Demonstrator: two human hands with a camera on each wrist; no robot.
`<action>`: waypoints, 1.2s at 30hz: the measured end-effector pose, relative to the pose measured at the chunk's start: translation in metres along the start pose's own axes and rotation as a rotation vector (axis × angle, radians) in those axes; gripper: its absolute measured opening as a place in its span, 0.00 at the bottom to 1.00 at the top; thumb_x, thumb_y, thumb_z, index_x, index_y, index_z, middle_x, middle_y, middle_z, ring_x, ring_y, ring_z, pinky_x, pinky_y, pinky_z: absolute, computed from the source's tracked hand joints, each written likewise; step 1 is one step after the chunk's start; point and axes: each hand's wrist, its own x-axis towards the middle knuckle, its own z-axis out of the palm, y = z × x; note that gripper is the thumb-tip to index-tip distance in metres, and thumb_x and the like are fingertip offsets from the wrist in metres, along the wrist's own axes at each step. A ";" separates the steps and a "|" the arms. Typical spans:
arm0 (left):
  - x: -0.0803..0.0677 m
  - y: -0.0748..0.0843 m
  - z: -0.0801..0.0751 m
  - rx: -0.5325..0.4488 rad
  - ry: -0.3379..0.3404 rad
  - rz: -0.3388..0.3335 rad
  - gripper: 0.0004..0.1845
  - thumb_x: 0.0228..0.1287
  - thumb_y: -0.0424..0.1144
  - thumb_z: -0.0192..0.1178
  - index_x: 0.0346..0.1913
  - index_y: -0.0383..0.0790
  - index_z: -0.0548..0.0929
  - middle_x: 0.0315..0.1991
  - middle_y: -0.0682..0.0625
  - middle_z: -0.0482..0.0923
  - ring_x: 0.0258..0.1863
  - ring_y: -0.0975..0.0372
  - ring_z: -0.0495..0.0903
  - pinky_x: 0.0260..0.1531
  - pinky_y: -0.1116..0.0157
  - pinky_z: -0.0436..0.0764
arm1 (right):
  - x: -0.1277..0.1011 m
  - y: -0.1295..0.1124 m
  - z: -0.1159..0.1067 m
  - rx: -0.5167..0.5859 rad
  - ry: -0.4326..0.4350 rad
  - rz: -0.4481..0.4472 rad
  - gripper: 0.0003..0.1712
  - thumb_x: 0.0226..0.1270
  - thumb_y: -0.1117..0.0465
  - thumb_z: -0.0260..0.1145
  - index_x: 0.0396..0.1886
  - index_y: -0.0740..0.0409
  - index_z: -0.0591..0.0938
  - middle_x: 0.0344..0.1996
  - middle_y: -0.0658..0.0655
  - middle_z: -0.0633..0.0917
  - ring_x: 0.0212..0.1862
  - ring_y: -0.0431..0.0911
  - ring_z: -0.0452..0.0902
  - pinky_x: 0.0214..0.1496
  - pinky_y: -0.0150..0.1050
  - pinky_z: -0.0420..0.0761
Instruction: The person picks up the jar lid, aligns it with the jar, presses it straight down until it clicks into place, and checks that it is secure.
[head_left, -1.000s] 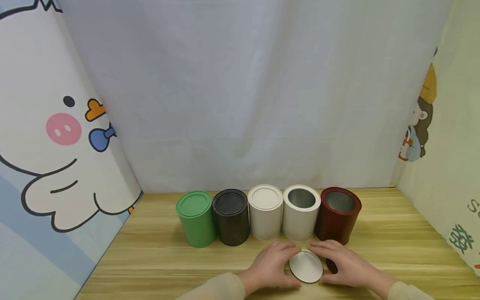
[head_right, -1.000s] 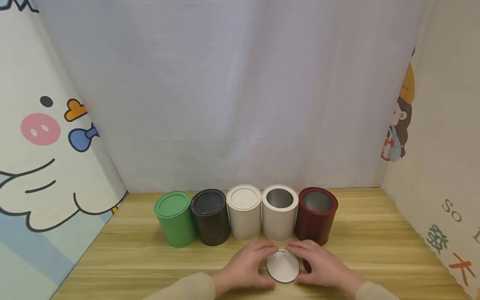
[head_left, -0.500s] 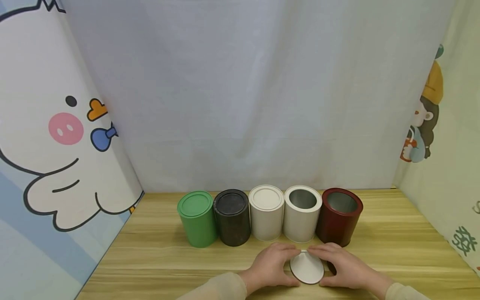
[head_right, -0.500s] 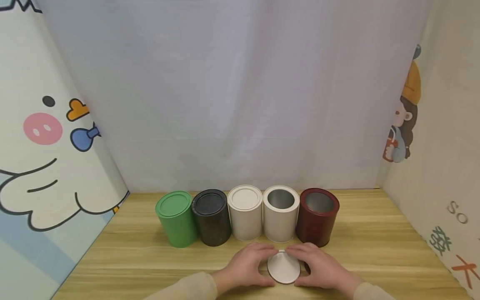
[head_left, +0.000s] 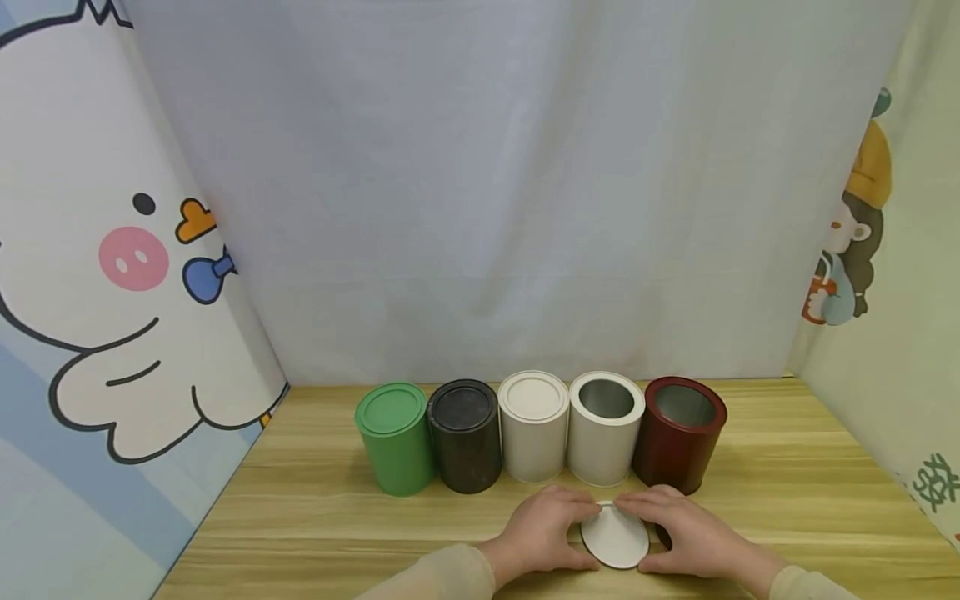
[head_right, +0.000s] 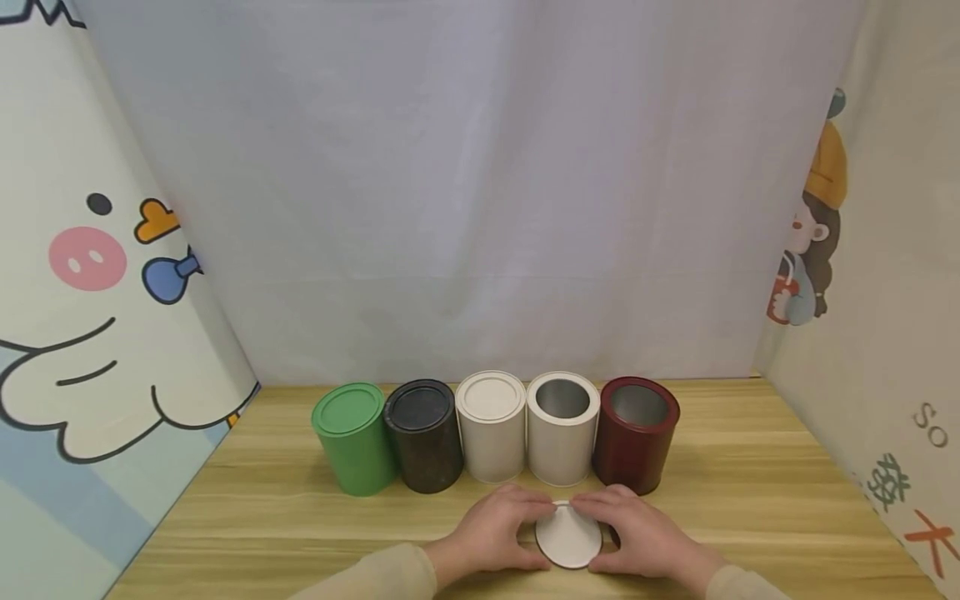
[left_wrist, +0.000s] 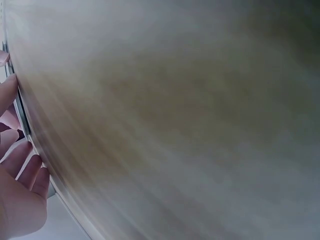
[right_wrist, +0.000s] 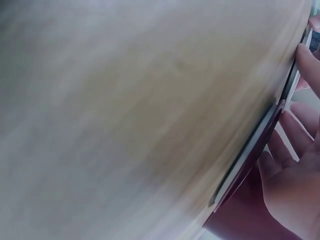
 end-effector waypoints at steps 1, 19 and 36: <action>0.000 0.000 0.000 0.000 -0.005 -0.003 0.32 0.48 0.56 0.76 0.56 0.47 0.86 0.54 0.57 0.82 0.53 0.67 0.77 0.50 0.75 0.75 | 0.000 0.000 0.000 0.000 -0.007 0.007 0.40 0.52 0.44 0.78 0.61 0.59 0.81 0.56 0.52 0.83 0.54 0.47 0.75 0.50 0.42 0.80; 0.002 -0.006 0.003 -0.006 -0.017 -0.004 0.29 0.50 0.56 0.76 0.53 0.46 0.88 0.52 0.58 0.83 0.53 0.67 0.78 0.54 0.75 0.73 | 0.003 -0.001 0.000 -0.027 -0.032 0.018 0.38 0.54 0.42 0.77 0.58 0.60 0.82 0.54 0.53 0.83 0.53 0.48 0.76 0.50 0.44 0.81; 0.000 -0.010 0.001 -0.121 -0.005 -0.007 0.28 0.50 0.53 0.77 0.53 0.43 0.88 0.51 0.55 0.84 0.52 0.67 0.79 0.54 0.75 0.72 | 0.004 -0.005 -0.003 0.060 -0.029 0.038 0.35 0.57 0.42 0.75 0.58 0.60 0.83 0.53 0.51 0.82 0.53 0.46 0.76 0.49 0.40 0.80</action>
